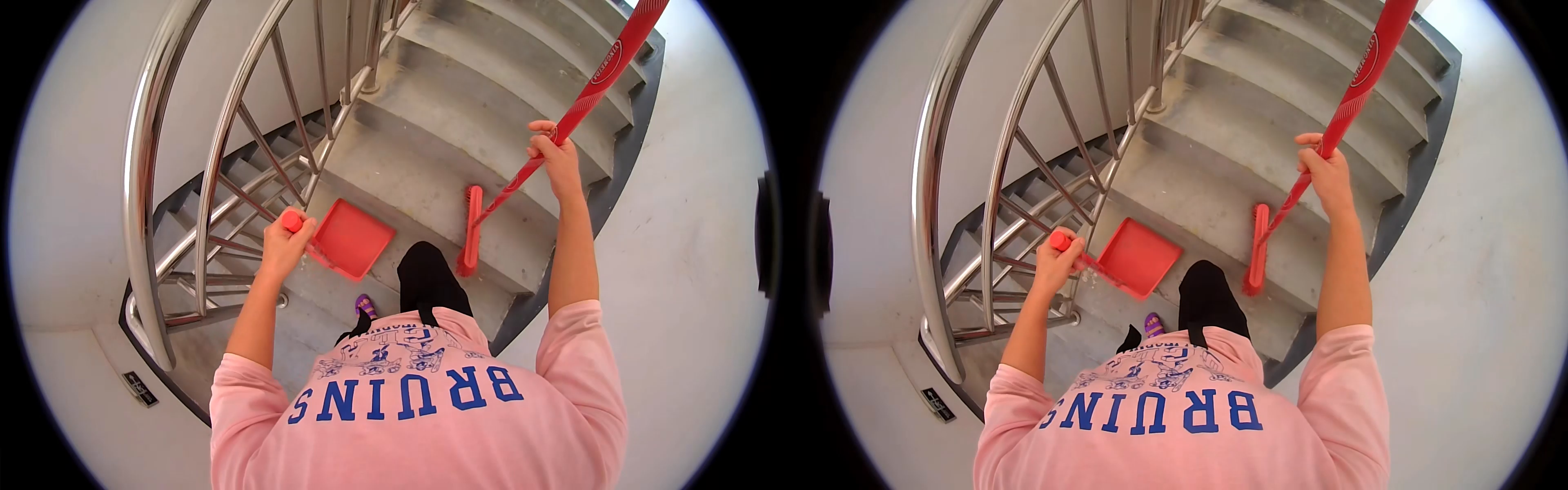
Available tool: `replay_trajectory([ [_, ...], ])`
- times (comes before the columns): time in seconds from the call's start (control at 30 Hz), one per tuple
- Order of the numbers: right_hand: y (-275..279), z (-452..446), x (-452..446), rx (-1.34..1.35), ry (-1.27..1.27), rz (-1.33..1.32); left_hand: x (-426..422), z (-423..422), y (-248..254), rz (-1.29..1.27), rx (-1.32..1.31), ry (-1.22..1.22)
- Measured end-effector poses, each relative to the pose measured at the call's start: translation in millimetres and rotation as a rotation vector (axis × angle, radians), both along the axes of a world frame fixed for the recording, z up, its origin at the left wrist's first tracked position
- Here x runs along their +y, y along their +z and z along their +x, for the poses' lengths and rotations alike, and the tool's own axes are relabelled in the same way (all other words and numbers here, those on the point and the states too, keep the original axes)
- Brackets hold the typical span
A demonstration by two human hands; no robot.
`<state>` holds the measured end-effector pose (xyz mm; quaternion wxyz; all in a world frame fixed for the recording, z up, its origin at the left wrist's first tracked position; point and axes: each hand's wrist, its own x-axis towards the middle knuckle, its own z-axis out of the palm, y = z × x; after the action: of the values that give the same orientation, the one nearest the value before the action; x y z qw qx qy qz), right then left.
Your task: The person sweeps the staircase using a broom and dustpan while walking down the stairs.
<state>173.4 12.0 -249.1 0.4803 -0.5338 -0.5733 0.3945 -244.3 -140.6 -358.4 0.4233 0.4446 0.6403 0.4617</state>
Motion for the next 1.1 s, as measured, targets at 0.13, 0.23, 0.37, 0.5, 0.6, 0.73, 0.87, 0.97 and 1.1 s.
replay_trajectory([
  [0.13,-1.0,-6.8,-4.3,-0.02,0.018,-0.004,5.0,-0.5,-11.5,-0.017,-0.015,0.03],
  [0.23,-3.3,-12.0,-5.4,-0.036,0.036,-0.014,8.2,-2.5,-20.2,-0.039,-0.056,0.0],
  [0.37,-2.1,-32.0,-14.6,-0.122,0.05,-0.017,9.2,-14.1,-26.4,-0.107,-0.121,-0.008],
  [0.5,7.4,-48.4,-27.6,-0.204,0.064,-0.003,7.4,-22.6,-18.7,-0.142,0.003,-0.092],
  [0.6,21.3,-40.6,-43.2,-0.276,0.029,0.005,-5.3,-39.1,-10.1,-0.024,0.502,-0.195],
  [0.73,33.7,-39.0,-70.0,-0.361,0.044,0.029,-22.1,-34.6,77.9,-0.021,0.428,-0.132],
  [0.87,22.2,-51.2,-98.5,-0.594,0.052,0.035,-29.2,-14.0,144.8,0.408,-0.101,-0.219],
  [0.97,-0.7,-66.3,-119.0,-0.747,0.151,0.11,-24.9,6.9,166.7,0.685,-0.293,-0.376],
  [1.1,-62.2,-67.0,-135.4,-0.811,0.232,0.152,-18.0,35.5,153.3,0.579,-0.499,-0.505],
])
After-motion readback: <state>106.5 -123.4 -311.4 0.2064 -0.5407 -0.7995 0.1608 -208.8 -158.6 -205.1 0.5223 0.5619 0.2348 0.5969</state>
